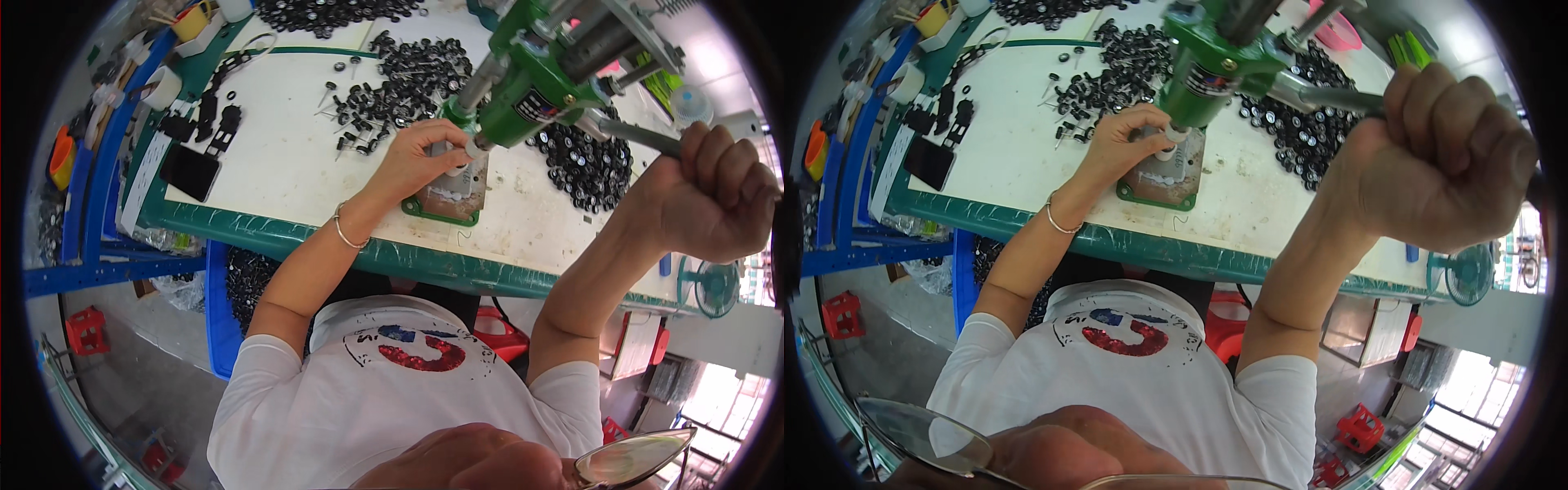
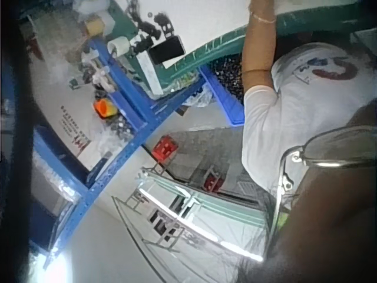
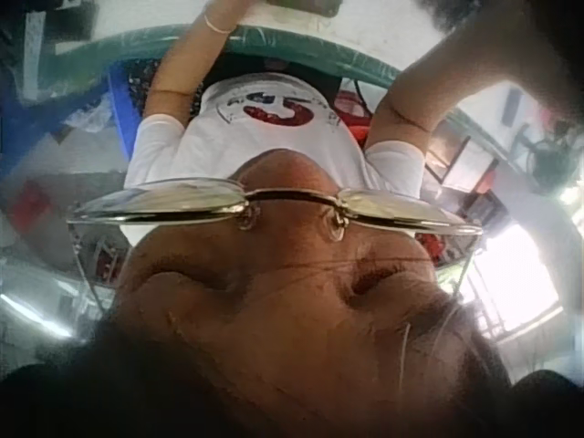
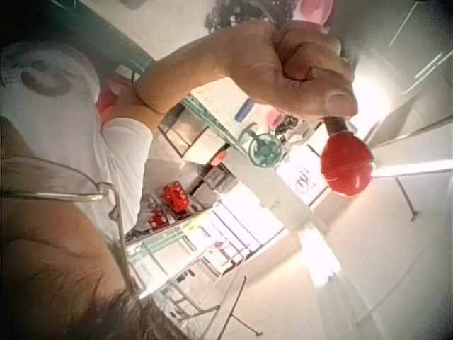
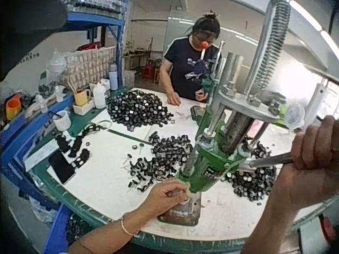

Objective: The person repeatedly picks small black wheel-like parts and metal pins from piles on a workbench, places them into a green press machine, and operates the lever to assemble them. The assembled parts are then placed into a blue bin below the table.

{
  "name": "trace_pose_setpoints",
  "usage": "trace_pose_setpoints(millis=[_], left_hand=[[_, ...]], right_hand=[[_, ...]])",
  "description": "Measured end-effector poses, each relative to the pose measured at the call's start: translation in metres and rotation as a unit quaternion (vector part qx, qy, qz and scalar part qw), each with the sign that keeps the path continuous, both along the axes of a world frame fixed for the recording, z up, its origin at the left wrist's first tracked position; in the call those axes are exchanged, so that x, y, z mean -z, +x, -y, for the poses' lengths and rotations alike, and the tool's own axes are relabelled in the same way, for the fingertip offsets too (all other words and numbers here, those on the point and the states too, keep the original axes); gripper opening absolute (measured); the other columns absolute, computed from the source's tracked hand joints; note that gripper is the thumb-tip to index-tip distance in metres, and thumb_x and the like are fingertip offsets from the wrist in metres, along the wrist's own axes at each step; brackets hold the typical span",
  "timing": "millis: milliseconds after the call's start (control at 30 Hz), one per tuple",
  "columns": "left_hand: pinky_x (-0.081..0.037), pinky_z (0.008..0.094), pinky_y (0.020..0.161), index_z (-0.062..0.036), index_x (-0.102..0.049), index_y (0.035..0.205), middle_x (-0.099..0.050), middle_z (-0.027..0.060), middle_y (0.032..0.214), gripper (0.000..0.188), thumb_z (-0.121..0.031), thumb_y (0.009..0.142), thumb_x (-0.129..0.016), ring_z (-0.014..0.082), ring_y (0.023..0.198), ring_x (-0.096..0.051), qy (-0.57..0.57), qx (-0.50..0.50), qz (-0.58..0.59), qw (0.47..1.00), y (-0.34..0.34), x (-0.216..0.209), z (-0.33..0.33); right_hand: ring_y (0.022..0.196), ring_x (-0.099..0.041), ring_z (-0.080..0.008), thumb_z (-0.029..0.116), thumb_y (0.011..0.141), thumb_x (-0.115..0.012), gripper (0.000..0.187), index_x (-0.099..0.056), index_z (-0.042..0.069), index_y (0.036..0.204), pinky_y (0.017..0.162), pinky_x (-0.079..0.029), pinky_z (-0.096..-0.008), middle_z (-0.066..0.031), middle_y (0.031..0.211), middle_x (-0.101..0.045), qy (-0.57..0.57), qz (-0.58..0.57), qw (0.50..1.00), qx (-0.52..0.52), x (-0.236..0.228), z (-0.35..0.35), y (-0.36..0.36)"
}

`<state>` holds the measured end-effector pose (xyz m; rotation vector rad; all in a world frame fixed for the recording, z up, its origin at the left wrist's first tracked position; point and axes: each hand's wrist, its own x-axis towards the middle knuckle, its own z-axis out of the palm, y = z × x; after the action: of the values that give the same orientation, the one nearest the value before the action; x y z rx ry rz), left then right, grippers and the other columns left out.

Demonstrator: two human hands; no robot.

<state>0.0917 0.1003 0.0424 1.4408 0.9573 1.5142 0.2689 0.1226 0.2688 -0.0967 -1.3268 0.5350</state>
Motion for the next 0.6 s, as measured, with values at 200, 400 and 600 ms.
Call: trace_pose_setpoints(millis=[200, 400, 600], left_hand=[[-0.046, 0.0201, 0.065, -0.0026, -0.065, 0.108, -0.062, -0.0017, 0.089, 0.033, -0.009, 0.077, -0.075, 0.005, 0.076, -0.057, -0.069, 0.003, 0.035, 0.997, 0.004, -0.001, 0.005], [-0.046, 0.0213, 0.071, -0.0026, -0.066, 0.105, -0.063, -0.001, 0.084, 0.027, -0.009, 0.08, -0.072, 0.0043, 0.077, -0.055, -0.057, 0.0, 0.07, 0.996, 0.008, -0.002, 0.006], [-0.047, 0.0234, 0.076, -0.0023, -0.061, 0.102, -0.063, 0.0027, 0.086, 0.019, -0.005, 0.084, -0.067, 0.0093, 0.081, -0.059, -0.07, 0.036, 0.225, 0.971, 0.002, 0.005, -0.003]], right_hand=[[0.042, -0.012, -0.007, 0.018, 0.092, -0.045, 0.039, -0.024, 0.013, 0.059, 0.039, -0.011, -0.0237, 0.0022, 0.051, -0.019, -0.056, 0.013, 0.998, -0.034, -0.008, -0.007, -0.011], [0.045, -0.021, -0.0051, 0.014, 0.091, -0.055, 0.034, -0.035, 0.012, 0.064, 0.041, -0.017, -0.0224, 0.005, 0.054, -0.026, -0.191, 0.024, 0.98, -0.047, -0.032, -0.051, -0.024], [0.057, -0.042, -0.0069, 0.016, 0.092, -0.058, 0.015, -0.052, 0.004, 0.085, 0.05, -0.034, -0.0216, 0.0001, 0.066, -0.046, -0.279, 0.01, 0.948, -0.151, -0.024, -0.118, -0.014]])
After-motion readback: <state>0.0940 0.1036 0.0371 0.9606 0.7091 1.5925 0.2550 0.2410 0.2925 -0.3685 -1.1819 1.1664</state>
